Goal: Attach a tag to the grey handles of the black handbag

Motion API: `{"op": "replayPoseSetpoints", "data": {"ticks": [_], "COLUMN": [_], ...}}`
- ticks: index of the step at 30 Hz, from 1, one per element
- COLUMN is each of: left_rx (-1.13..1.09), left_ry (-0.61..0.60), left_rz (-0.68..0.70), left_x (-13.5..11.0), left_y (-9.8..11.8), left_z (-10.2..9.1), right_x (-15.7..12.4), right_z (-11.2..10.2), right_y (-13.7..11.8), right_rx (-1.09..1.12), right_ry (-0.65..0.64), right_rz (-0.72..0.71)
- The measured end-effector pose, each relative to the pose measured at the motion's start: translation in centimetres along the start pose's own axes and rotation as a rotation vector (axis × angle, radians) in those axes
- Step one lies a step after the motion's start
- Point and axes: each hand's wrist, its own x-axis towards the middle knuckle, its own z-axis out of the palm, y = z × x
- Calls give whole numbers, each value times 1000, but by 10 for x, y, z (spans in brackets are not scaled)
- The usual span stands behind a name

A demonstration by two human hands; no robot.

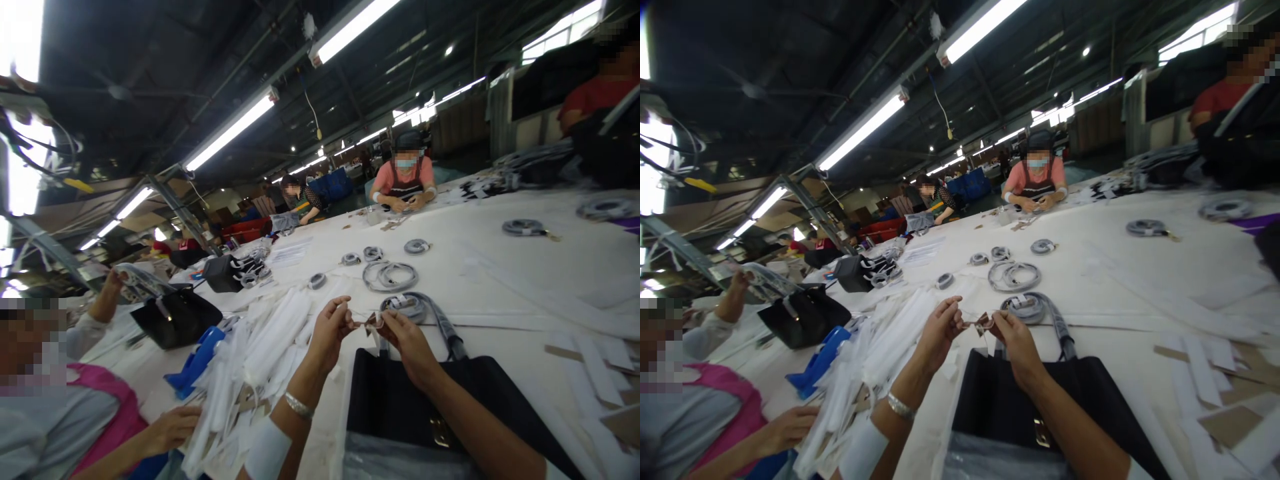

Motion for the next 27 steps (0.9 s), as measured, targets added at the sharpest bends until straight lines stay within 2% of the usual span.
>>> {"op": "replayPoseSetpoints", "data": {"ticks": [5, 10, 15, 20, 24, 27], "left_rx": [17, 120, 327, 729, 883, 941], "left_ry": [-12, -34, -66, -144, -69, -57], "left_rz": [-5, 8, 85, 291, 365, 377], "left_x": [-1, -7, -13, -17, -17, -17], "left_y": [4, -1, -5, -9, -12, -11], "left_z": [-1, 5, 5, 1, 3, 5], "right_x": [0, 0, 1, 2, -2, -6], "right_z": [0, -1, -7, -9, -7, -3], "right_y": [4, 7, 7, 10, 5, -1], "right_rx": [-42, -95, -154, -236, -347, -333], "right_ry": [18, 30, 88, 134, 132, 82], "right_rz": [-19, -45, -56, -102, -93, -71]}}
